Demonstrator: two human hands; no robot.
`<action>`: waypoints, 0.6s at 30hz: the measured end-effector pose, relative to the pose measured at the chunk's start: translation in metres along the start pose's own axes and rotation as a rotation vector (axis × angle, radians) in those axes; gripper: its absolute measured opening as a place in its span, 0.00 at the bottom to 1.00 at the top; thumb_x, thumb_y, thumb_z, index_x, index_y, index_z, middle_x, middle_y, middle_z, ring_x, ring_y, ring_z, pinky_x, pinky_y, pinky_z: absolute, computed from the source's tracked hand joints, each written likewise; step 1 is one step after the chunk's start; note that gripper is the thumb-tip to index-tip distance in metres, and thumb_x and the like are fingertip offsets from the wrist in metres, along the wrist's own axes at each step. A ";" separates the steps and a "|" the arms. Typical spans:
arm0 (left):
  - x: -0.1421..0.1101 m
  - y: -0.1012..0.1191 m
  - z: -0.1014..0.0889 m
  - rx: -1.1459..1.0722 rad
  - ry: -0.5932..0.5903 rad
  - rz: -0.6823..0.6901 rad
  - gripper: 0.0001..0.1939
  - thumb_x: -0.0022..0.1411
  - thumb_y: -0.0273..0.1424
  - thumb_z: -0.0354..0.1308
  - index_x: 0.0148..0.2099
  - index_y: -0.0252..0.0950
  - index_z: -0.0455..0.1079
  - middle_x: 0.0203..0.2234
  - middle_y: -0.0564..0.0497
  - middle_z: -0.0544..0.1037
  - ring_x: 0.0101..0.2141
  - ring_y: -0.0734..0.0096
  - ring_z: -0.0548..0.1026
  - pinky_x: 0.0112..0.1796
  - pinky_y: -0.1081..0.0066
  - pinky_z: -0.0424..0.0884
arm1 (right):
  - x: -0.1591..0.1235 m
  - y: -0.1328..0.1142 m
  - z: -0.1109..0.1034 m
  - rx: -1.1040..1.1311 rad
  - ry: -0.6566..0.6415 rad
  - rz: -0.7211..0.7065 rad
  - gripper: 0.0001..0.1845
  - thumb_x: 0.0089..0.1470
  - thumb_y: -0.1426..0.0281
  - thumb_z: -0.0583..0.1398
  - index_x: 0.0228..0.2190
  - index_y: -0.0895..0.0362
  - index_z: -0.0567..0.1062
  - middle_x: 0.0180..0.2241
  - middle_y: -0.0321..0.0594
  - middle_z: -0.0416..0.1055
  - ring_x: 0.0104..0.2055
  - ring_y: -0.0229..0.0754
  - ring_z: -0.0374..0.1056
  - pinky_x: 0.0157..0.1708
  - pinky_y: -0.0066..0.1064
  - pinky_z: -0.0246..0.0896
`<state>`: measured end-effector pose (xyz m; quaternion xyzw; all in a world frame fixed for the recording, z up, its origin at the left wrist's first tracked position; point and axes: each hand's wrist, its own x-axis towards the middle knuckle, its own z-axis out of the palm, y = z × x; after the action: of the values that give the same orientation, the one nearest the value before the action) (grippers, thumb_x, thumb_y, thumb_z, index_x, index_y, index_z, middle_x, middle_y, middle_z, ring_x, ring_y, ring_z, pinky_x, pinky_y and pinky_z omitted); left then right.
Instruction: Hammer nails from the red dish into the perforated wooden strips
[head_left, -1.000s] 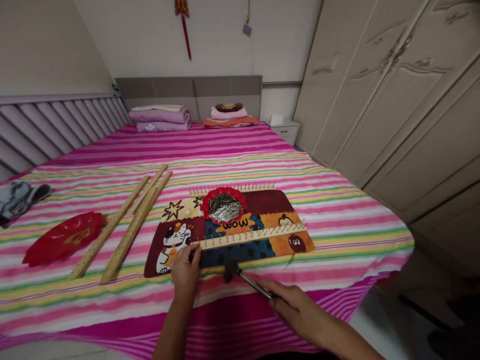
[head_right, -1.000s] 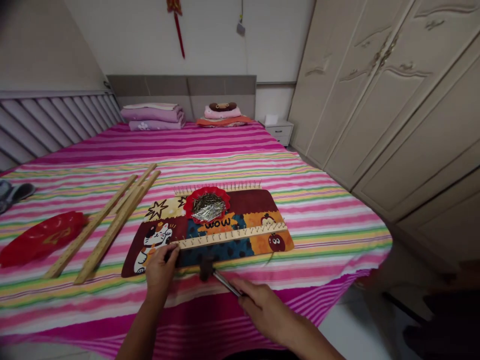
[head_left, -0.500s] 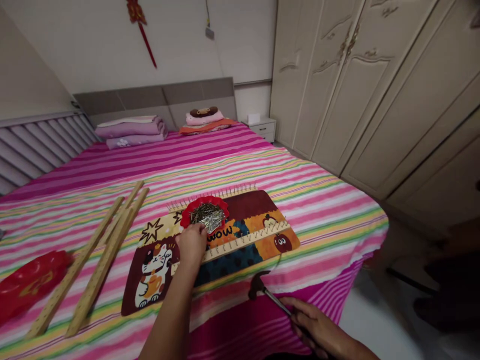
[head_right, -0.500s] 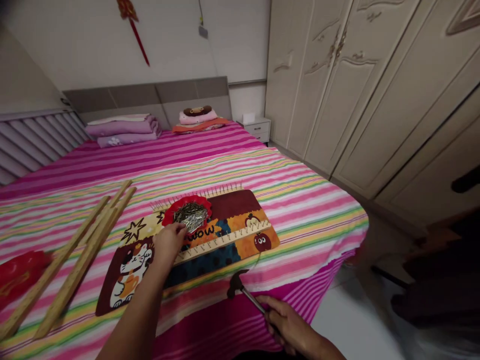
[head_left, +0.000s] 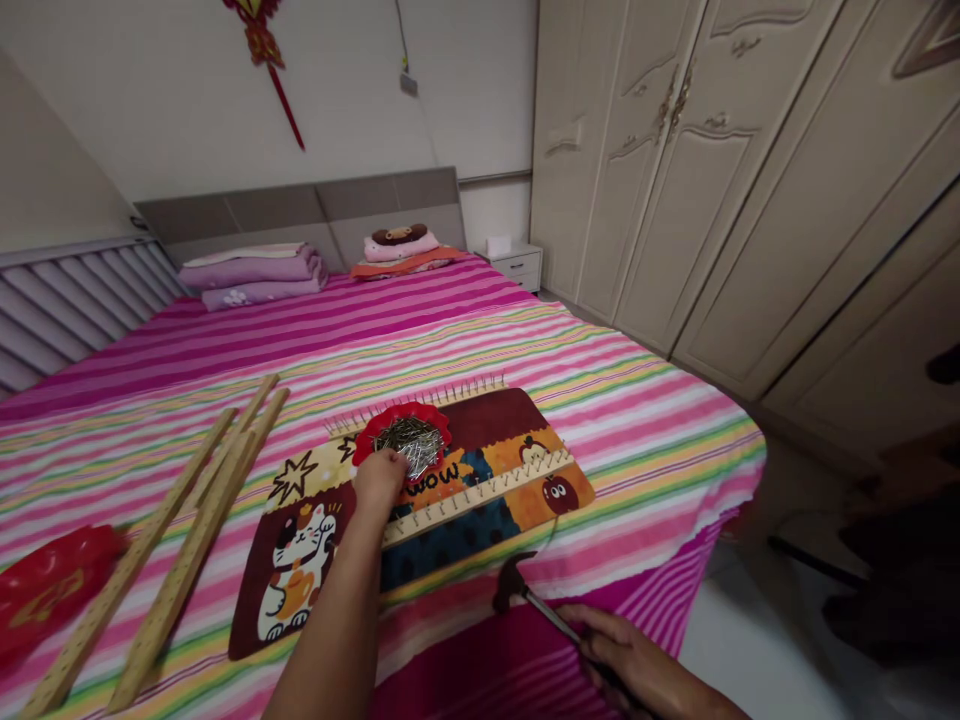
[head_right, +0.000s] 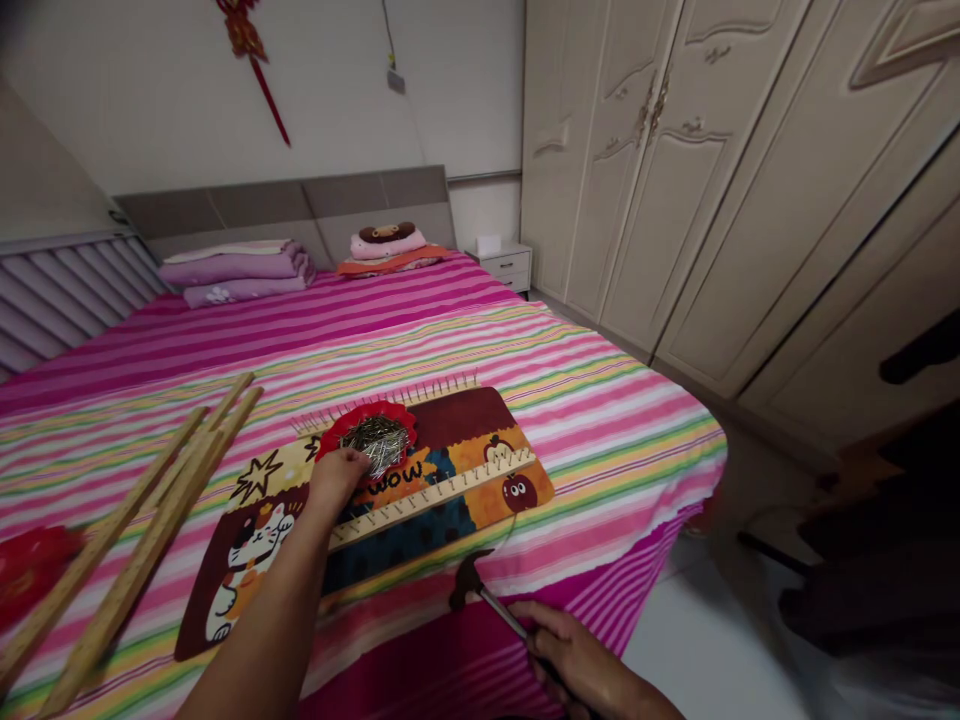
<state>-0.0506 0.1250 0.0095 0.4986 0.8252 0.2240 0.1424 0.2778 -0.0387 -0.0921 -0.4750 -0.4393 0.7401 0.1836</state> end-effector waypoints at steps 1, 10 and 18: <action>0.000 -0.001 -0.003 -0.031 0.001 0.012 0.07 0.46 0.35 0.55 0.23 0.39 0.71 0.19 0.49 0.76 0.25 0.63 0.73 0.30 0.67 0.64 | 0.000 0.000 0.000 0.000 0.007 -0.001 0.29 0.48 0.63 0.51 0.53 0.55 0.65 0.17 0.26 0.58 0.11 0.28 0.48 0.08 0.18 0.38; -0.056 -0.020 -0.051 -0.971 0.037 -0.074 0.18 0.31 0.36 0.66 0.29 0.33 0.72 0.21 0.53 0.75 0.25 0.74 0.71 0.30 0.73 0.67 | -0.004 -0.003 0.005 0.006 0.064 -0.006 0.29 0.48 0.61 0.53 0.52 0.55 0.66 0.16 0.26 0.58 0.12 0.28 0.48 0.09 0.17 0.36; -0.102 -0.088 -0.060 -0.945 0.235 -0.317 0.17 0.32 0.37 0.66 0.27 0.33 0.71 0.16 0.57 0.71 0.17 0.79 0.65 0.20 0.76 0.61 | -0.002 0.005 0.004 -0.011 0.088 -0.011 0.30 0.47 0.61 0.53 0.53 0.55 0.66 0.17 0.27 0.60 0.12 0.28 0.48 0.10 0.18 0.37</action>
<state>-0.0980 -0.0143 0.0166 0.2199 0.7098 0.6027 0.2909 0.2755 -0.0448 -0.0943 -0.5055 -0.4374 0.7151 0.2043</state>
